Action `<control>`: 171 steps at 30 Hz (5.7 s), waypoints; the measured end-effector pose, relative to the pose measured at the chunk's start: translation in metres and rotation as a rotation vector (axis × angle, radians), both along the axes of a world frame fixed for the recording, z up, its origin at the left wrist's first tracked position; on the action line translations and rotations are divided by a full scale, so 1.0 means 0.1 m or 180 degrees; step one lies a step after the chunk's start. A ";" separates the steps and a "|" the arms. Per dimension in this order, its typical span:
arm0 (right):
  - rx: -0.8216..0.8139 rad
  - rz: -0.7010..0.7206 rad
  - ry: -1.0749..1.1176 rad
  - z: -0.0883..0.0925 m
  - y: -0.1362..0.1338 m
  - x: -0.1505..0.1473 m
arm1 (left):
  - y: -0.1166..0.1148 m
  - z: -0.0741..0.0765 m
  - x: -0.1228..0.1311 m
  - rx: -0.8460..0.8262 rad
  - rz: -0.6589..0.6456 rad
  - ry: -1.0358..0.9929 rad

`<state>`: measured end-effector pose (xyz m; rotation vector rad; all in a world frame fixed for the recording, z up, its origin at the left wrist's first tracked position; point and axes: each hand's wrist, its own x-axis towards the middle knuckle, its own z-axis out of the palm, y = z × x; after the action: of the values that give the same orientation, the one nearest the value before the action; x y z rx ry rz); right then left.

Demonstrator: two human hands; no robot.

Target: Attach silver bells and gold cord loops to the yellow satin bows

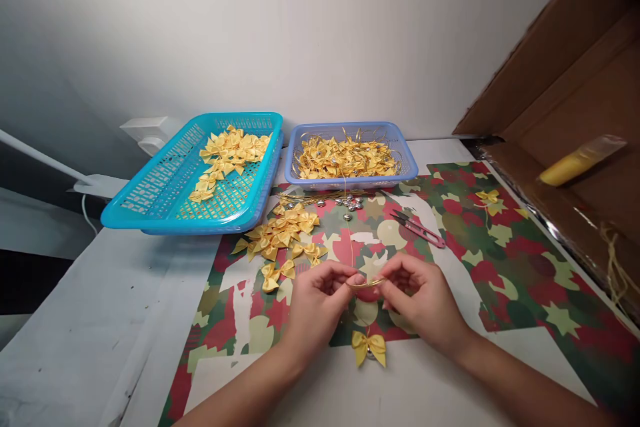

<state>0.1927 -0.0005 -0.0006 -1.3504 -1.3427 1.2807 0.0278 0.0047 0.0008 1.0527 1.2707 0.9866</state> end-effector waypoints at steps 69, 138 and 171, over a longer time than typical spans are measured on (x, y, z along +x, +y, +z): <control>0.1599 0.0497 -0.0916 -0.01 -0.11 -0.06 | -0.14 -0.08 -0.04 0.0596 0.0034 -0.0032; -0.0769 0.0983 -0.0292 0.10 0.03 0.06 | -0.05 0.15 -0.21 0.0841 -0.2691 0.2608; 0.0684 0.1255 -0.0823 0.21 -0.03 0.10 | -0.07 0.16 -0.20 0.0990 -0.1444 0.0952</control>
<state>0.2023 -0.0038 0.0200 -1.1652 -1.9420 1.1934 0.0076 -0.0026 0.0168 1.6943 1.0573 0.7030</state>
